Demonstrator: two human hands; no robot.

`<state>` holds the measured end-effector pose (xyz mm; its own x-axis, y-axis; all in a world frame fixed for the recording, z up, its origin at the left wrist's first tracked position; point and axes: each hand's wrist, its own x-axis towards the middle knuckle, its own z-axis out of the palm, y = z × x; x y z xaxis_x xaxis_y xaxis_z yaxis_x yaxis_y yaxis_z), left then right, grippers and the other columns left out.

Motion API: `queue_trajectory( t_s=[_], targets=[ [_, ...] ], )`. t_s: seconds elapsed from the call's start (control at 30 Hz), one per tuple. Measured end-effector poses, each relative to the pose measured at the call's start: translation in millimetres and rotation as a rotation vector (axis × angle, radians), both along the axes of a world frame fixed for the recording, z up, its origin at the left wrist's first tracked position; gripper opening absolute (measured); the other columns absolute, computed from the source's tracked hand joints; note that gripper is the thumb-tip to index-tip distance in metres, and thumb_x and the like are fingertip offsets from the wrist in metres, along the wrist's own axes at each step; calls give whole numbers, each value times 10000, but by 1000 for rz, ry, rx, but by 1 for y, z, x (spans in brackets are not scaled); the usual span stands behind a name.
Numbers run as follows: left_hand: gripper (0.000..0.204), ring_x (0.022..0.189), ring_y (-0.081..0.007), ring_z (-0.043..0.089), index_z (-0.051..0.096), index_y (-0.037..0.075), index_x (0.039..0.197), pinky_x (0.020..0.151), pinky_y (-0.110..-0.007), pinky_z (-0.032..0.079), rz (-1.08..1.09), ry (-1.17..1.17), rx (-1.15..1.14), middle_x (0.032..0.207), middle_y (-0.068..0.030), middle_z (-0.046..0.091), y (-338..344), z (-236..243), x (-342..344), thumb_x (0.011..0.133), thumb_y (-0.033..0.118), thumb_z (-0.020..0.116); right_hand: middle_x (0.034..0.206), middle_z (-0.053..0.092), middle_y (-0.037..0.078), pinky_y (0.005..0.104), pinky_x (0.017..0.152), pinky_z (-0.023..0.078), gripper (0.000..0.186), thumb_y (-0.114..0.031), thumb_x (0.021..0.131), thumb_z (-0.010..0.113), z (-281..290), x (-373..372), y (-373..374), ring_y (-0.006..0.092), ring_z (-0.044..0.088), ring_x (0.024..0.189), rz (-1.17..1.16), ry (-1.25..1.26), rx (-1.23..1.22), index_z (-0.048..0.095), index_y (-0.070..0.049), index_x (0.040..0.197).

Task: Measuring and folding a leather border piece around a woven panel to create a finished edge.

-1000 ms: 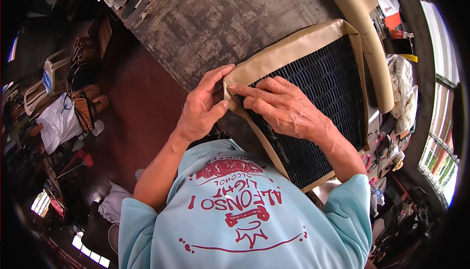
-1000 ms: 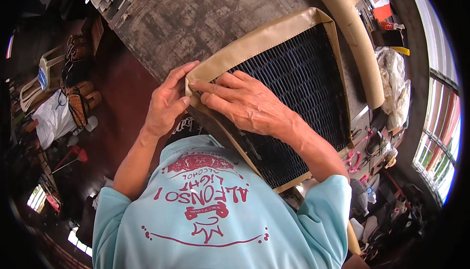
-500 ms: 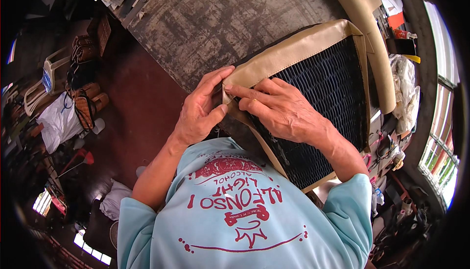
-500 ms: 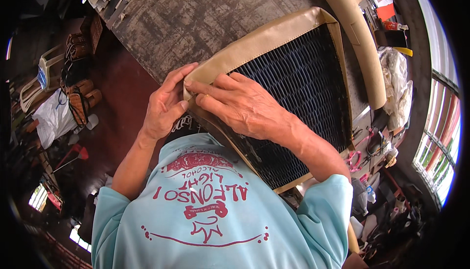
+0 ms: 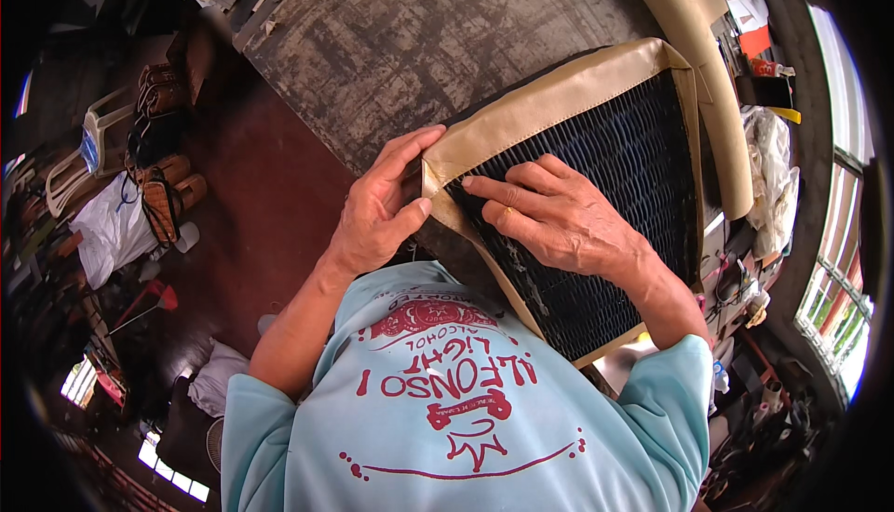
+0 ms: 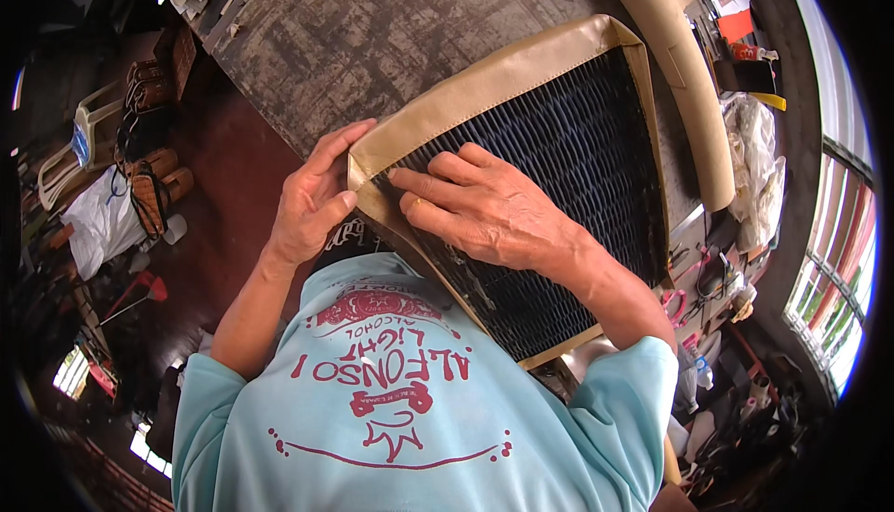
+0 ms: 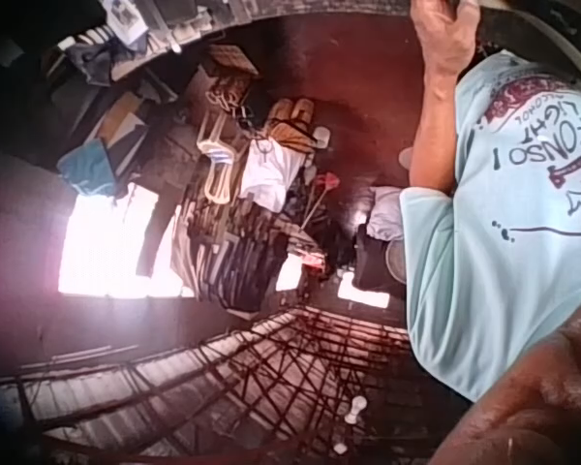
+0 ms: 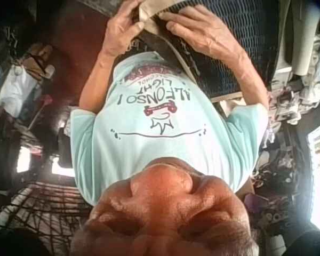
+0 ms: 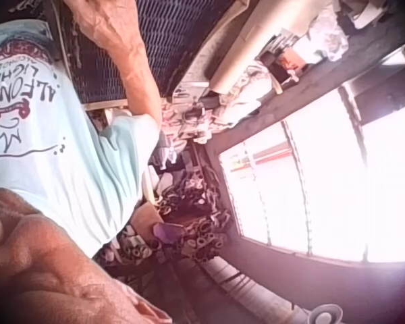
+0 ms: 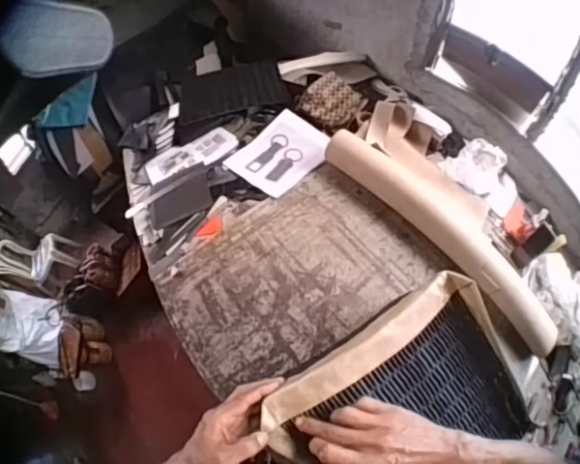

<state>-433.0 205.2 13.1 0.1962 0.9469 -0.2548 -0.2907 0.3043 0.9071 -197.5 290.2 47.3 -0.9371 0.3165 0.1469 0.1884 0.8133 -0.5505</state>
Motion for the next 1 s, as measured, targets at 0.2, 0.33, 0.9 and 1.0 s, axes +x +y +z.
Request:
queue_trajectory(
  t_s=[0.2,0.33,0.9,1.0],
  targets=[
    [642,1403,-229,367,373,-42,1468,1162,-367,325,3,-23,-10,1492,-123,338,-1,0,0,839,-75,499,1321,600,93,319,740,451,196,-164,815,632,-2,-15,-4,196,571,889,-31,10,-3,564,-82,980],
    [641,1412,-230,351,372,-43,1468,1169,-370,314,-3,-32,5,1496,-124,333,-2,-4,0,841,-72,502,1386,568,102,326,714,446,204,-169,814,613,-1,-15,-2,207,563,839,-23,-13,93,534,-77,978],
    [662,1426,-247,328,357,-32,1485,1177,-383,289,-42,-14,15,1521,-148,324,-2,-10,-6,868,16,592,1312,596,134,404,854,428,478,-27,803,676,-12,-18,-23,284,572,1026,-200,73,-401,513,-4,1252],
    [688,1434,-257,321,341,-30,1494,1178,-400,291,-84,3,39,1540,-142,304,-2,-15,-12,904,133,653,1052,632,72,406,838,437,708,116,696,595,-7,-25,-25,276,546,932,-216,103,-371,457,-7,1380]
  ],
)
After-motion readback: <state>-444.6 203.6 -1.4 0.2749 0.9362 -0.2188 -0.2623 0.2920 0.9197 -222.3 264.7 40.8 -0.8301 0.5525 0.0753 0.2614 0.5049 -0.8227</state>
